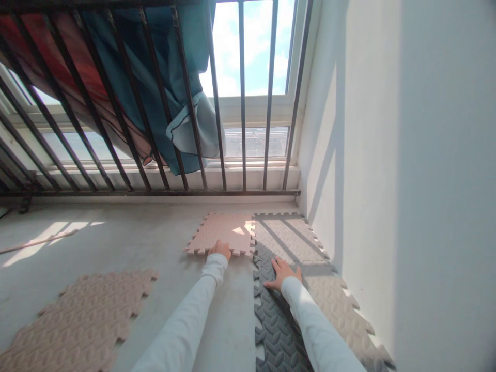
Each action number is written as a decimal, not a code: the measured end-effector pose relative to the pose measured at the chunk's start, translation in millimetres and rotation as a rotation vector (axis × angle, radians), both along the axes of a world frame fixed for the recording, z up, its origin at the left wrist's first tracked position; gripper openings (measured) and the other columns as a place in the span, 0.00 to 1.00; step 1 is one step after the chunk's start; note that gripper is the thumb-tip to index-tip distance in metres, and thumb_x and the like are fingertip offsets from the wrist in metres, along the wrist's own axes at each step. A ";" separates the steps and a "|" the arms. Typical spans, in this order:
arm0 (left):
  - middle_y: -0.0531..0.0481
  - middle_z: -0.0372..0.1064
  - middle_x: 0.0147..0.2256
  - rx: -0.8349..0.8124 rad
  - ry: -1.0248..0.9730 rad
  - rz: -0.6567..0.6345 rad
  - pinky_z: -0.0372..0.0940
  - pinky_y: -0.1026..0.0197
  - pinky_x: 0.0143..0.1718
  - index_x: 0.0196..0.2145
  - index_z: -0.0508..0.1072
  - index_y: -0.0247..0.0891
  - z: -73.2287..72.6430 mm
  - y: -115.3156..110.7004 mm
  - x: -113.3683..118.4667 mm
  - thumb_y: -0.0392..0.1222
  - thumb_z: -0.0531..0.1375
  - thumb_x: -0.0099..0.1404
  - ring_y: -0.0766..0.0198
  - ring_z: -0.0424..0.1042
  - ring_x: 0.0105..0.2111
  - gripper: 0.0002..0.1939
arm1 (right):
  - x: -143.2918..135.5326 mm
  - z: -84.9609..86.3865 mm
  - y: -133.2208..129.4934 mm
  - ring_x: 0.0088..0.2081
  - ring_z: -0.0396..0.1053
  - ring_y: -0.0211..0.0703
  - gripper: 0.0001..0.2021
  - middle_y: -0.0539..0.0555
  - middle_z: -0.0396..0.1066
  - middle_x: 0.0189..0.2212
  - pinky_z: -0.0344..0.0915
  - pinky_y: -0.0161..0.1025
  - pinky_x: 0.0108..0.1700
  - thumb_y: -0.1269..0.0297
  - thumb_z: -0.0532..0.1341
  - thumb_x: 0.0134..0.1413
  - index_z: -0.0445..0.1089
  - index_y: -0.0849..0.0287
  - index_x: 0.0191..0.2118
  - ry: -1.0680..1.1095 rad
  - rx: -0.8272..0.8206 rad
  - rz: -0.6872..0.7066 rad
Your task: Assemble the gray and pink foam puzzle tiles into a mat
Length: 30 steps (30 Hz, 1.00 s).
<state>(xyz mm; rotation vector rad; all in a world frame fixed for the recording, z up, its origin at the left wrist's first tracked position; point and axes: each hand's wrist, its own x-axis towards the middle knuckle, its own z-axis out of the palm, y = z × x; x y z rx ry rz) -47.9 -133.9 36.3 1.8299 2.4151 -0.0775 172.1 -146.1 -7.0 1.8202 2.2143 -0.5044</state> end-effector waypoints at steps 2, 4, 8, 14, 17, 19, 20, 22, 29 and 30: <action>0.39 0.64 0.42 0.018 0.027 -0.006 0.63 0.57 0.37 0.39 0.72 0.40 4.4 1.6 -5.8 0.36 0.47 0.57 0.55 0.68 0.40 0.17 | -0.3 0.6 -0.1 0.60 0.32 0.51 0.42 0.50 0.31 0.61 0.33 0.66 0.52 0.40 0.49 0.37 0.37 0.51 0.59 -0.002 -0.001 0.002; 0.40 0.64 0.42 0.026 0.046 0.000 0.63 0.57 0.37 0.39 0.72 0.41 12.5 4.4 -13.2 0.36 0.47 0.57 0.56 0.67 0.40 0.17 | -0.7 0.6 0.3 0.60 0.32 0.51 0.43 0.51 0.31 0.61 0.33 0.66 0.52 0.40 0.50 0.37 0.37 0.52 0.59 -0.005 -0.006 0.000; 0.41 0.64 0.42 0.075 0.066 0.034 0.63 0.58 0.38 0.40 0.71 0.42 34.3 12.6 -27.8 0.37 0.47 0.58 0.56 0.68 0.40 0.18 | -1.9 -1.4 1.9 0.60 0.32 0.50 0.43 0.51 0.30 0.61 0.35 0.63 0.53 0.41 0.51 0.38 0.36 0.52 0.59 -0.008 -0.016 -0.005; 0.41 0.65 0.42 0.121 0.080 0.072 0.62 0.58 0.38 0.40 0.72 0.42 60.3 22.9 -48.6 0.38 0.47 0.58 0.57 0.67 0.40 0.18 | -2.8 -3.9 3.7 0.60 0.31 0.49 0.43 0.49 0.29 0.61 0.34 0.65 0.53 0.42 0.52 0.36 0.36 0.52 0.59 -0.010 -0.027 -0.011; 0.43 0.66 0.42 0.181 0.094 0.059 0.61 0.60 0.40 0.40 0.72 0.43 69.2 24.8 -63.0 0.39 0.48 0.57 0.58 0.67 0.40 0.17 | -2.8 -3.9 3.7 0.60 0.31 0.49 0.44 0.49 0.29 0.61 0.33 0.66 0.52 0.42 0.52 0.35 0.35 0.52 0.59 -0.005 -0.033 -0.015; 0.44 0.67 0.40 0.237 0.104 0.038 0.61 0.61 0.40 0.40 0.72 0.42 75.2 24.8 -72.5 0.39 0.48 0.57 0.59 0.67 0.40 0.17 | -3.0 -4.0 3.5 0.60 0.31 0.49 0.45 0.49 0.29 0.61 0.33 0.66 0.52 0.42 0.53 0.35 0.36 0.52 0.59 -0.005 -0.033 -0.016; 0.44 0.67 0.39 0.267 0.106 0.037 0.61 0.61 0.40 0.40 0.72 0.42 78.5 24.5 -77.2 0.40 0.49 0.57 0.59 0.67 0.40 0.17 | -3.1 -4.1 3.4 0.60 0.31 0.49 0.44 0.49 0.29 0.61 0.33 0.66 0.52 0.42 0.53 0.35 0.35 0.52 0.59 -0.006 -0.032 -0.017; 0.46 0.68 0.38 0.327 0.094 0.065 0.61 0.62 0.40 0.40 0.72 0.42 86.5 23.1 -87.0 0.40 0.49 0.57 0.60 0.67 0.39 0.16 | -3.4 -4.4 3.3 0.60 0.31 0.50 0.44 0.49 0.29 0.61 0.33 0.66 0.52 0.43 0.52 0.36 0.35 0.53 0.59 -0.008 -0.029 -0.018; 0.48 0.72 0.33 0.595 0.040 0.070 0.62 0.64 0.39 0.34 0.75 0.38 127.0 -1.4 -148.9 0.40 0.55 0.52 0.62 0.69 0.35 0.13 | -4.4 0.7 3.6 0.60 0.30 0.49 0.43 0.50 0.30 0.61 0.35 0.65 0.53 0.44 0.53 0.36 0.36 0.52 0.59 -0.041 -0.032 -0.019; 0.48 0.72 0.32 0.666 0.060 0.039 0.63 0.63 0.39 0.33 0.75 0.38 132.6 -11.1 -162.0 0.40 0.55 0.51 0.62 0.68 0.34 0.12 | -3.9 2.2 2.9 0.60 0.30 0.49 0.43 0.49 0.30 0.61 0.35 0.65 0.53 0.44 0.52 0.37 0.35 0.53 0.59 -0.042 -0.033 -0.018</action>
